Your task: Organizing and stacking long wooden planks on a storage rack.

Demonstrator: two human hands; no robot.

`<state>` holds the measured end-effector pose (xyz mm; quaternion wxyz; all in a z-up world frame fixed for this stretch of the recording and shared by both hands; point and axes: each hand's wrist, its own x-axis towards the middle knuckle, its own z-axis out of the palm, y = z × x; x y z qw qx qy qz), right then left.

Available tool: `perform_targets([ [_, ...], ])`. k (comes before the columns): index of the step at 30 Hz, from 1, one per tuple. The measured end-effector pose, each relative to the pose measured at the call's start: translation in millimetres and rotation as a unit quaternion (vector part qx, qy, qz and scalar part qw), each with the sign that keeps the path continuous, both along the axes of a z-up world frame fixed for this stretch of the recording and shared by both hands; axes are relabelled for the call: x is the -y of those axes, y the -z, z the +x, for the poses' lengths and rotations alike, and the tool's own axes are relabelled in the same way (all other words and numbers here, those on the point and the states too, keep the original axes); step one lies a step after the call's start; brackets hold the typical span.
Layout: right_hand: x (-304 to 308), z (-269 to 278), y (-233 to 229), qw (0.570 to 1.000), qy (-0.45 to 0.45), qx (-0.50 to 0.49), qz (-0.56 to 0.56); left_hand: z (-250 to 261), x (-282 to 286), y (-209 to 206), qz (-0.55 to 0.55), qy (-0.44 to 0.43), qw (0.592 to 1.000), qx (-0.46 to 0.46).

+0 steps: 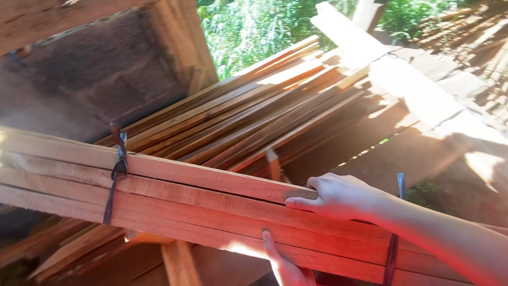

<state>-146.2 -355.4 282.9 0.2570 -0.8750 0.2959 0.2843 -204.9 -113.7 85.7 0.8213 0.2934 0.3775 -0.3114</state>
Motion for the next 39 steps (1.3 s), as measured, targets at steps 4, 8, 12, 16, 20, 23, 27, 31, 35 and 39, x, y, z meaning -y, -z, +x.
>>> perform_targets([
  [4,63,-60,9,0.999,0.050,-0.004,0.014,14,139,-76,-0.002,0.036,0.999,-0.003],
  [8,127,-125,32,0.995,0.096,0.009,0.024,-37,200,-49,0.004,0.095,0.995,-0.035],
  [12,185,-181,35,0.988,0.151,0.019,0.033,-85,259,-25,-0.031,0.140,0.990,0.013],
  [16,234,-232,59,0.982,0.184,0.005,0.032,-121,307,-33,-0.012,0.197,0.980,0.018],
  [20,271,-263,58,0.971,0.230,-0.017,0.058,-141,351,-49,-0.015,0.256,0.966,0.006],
  [23,296,-280,72,0.969,0.239,-0.036,0.056,-151,378,-32,-0.007,0.266,0.964,-0.017],
  [27,336,-295,100,0.968,0.242,-0.056,0.049,-159,409,46,0.109,0.271,0.956,0.038],
  [31,385,-310,145,0.954,0.280,-0.086,0.062,-156,457,64,0.200,0.359,0.903,0.127],
  [35,429,-309,181,0.984,0.158,-0.052,0.059,-148,508,101,0.089,0.296,0.951,-0.022],
  [39,464,-290,133,0.950,0.270,-0.134,0.085,-142,553,92,0.091,0.340,0.933,-0.080],
])
